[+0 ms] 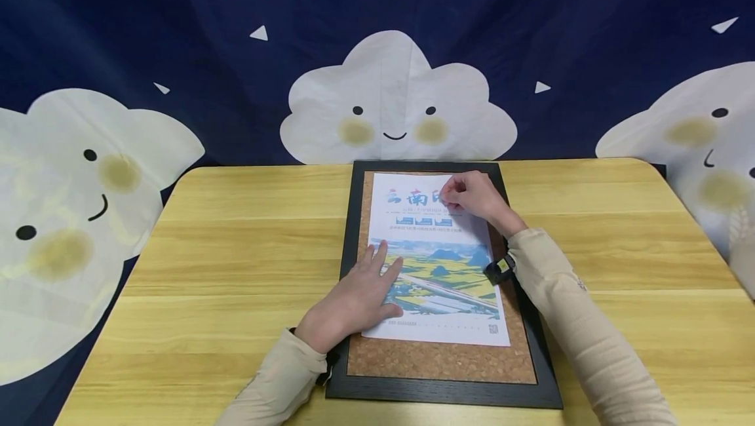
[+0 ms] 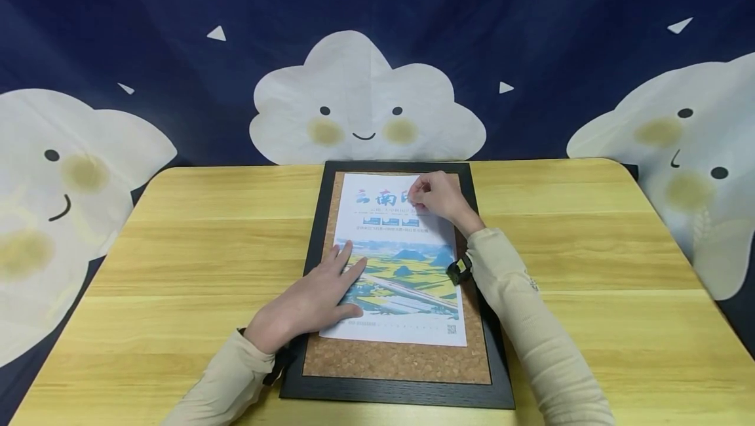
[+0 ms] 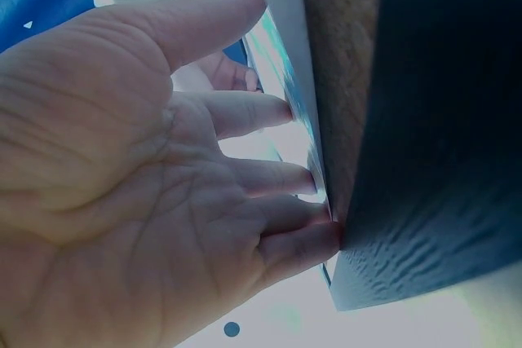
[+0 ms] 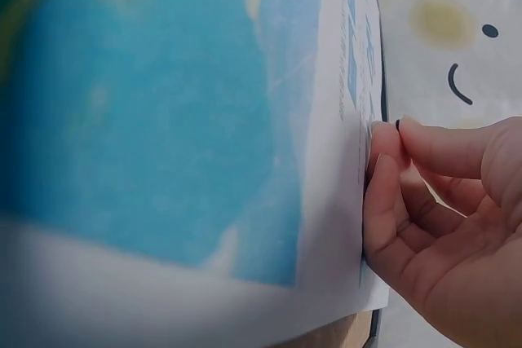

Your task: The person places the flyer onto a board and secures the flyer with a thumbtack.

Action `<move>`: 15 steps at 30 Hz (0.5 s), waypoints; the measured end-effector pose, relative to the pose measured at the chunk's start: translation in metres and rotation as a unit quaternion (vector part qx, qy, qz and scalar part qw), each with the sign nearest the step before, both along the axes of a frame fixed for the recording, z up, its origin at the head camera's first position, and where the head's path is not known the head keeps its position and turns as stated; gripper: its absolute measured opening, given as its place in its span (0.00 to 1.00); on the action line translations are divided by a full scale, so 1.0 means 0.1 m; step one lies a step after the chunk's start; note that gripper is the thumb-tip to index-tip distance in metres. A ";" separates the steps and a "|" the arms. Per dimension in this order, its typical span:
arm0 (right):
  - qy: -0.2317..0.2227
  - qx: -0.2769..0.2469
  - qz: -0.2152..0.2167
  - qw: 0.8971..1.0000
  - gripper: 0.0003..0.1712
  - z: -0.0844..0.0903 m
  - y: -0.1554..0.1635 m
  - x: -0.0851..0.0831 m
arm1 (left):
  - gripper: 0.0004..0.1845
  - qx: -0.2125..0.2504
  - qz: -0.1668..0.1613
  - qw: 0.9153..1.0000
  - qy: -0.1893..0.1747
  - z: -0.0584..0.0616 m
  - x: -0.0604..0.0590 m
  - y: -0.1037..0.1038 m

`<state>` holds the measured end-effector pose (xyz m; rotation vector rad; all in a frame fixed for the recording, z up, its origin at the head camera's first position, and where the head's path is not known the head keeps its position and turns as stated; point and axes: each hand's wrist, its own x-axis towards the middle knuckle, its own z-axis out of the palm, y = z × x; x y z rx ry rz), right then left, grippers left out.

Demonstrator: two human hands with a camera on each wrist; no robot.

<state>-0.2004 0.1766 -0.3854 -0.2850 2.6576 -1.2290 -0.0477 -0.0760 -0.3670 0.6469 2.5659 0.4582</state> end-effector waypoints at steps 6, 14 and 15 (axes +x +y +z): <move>-0.032 -0.001 -0.018 0.999 0.06 0.02 -0.02 -0.03 | 0.40 0.002 0.002 1.000 -0.003 0.01 0.00 0.00; -0.085 0.006 -0.046 0.995 0.08 0.05 -0.03 -0.08 | 0.41 0.003 0.002 1.000 -0.002 0.01 0.00 0.01; -0.087 0.008 -0.046 0.995 0.08 0.05 -0.04 -0.09 | 0.41 0.004 0.002 1.000 -0.002 0.01 0.00 0.01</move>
